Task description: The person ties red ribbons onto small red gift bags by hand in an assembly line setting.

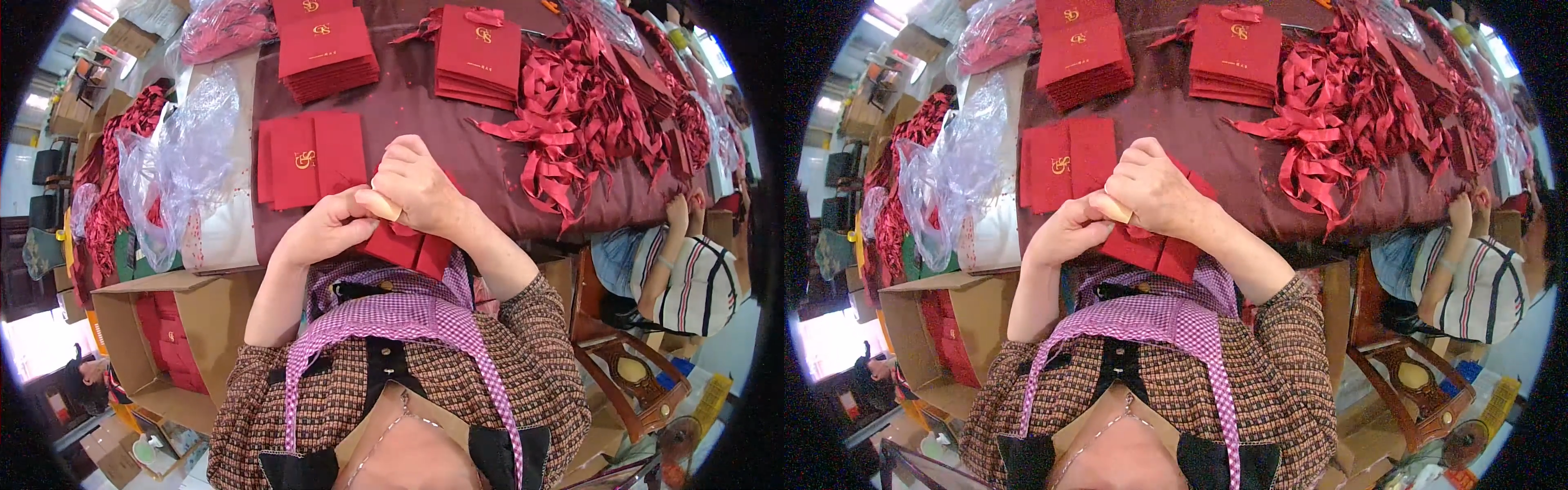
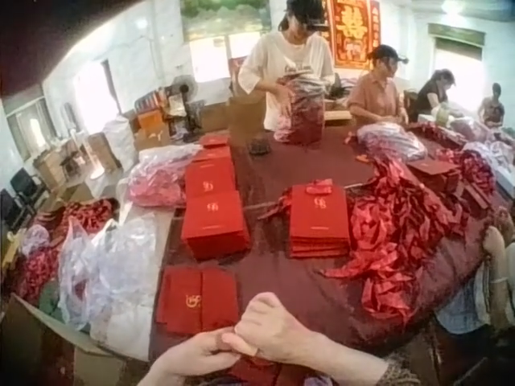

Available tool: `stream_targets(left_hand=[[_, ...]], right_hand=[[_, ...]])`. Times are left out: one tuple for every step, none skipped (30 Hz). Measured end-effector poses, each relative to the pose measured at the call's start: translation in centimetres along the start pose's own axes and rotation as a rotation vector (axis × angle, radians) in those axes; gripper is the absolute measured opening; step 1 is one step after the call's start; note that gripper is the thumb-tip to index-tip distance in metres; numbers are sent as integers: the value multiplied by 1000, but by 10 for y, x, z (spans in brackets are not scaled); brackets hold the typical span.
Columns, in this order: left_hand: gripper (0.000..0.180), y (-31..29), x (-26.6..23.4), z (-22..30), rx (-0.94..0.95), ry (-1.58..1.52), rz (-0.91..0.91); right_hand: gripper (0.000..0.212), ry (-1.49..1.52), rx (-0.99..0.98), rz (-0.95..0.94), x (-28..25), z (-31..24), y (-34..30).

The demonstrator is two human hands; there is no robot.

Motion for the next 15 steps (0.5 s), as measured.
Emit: stream_targets(left_hand=[[16, 0, 1, -4, 1, 0, -1], [15, 0, -2, -9, 39, 6, 39], [14, 1, -5, -10, 77, 12, 79], [14, 2, -3, -13, 79, 11, 81], [13, 2, -9, -13, 87, -53, 165], [12, 2, -16, -15, 96, -119, 251], [9, 3, -24, -19, 79, -240, 272], [9, 0, -39, -25, 20, -291, 368], [10, -3, -54, -26, -39, -342, 465], [13, -3, -69, -19, 12, -424, 507], [12, -6, -86, -23, -36, -554, 663], [12, -7, -93, -26, -57, -689, 626], [13, -9, -99, -29, -77, -823, 584], [18, -9, -99, -32, -82, -889, 561], [18, -6, -92, -30, -79, -951, 479]], right_hand=[[28, -1, 0, 0, 0, -1, 1], [28, -5, -8, 2, -1, -3, 2], [28, -8, -16, 4, -3, -5, 3], [28, -8, -19, 3, -3, -7, 5], [28, 29, -15, 2, -4, -9, 6], [28, 67, -12, 0, -5, -12, 7], [28, 111, 0, 11, -7, -16, 8], [31, 112, -20, 16, -9, -21, 8], [34, 113, -41, 21, -11, -27, 8], [34, 122, -38, -30, -11, -30, 6], [34, 141, -26, -35, -12, -32, 4], [34, 163, -17, -41, -12, -34, 2], [34, 152, 6, -44, -13, -33, 1], [34, 158, -3, -47, -14, -32, 4], [33, 165, 15, -43, -17, -29, 7]])
Point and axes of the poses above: each hand's wrist, its own y-axis towards the middle knuckle, its own x-axis out of the palm, z = x × y, the point moved 10 cm from there along y, towards the middle knuckle, and after that the axes turned 8 degrees about z, right-handed, at the moved point
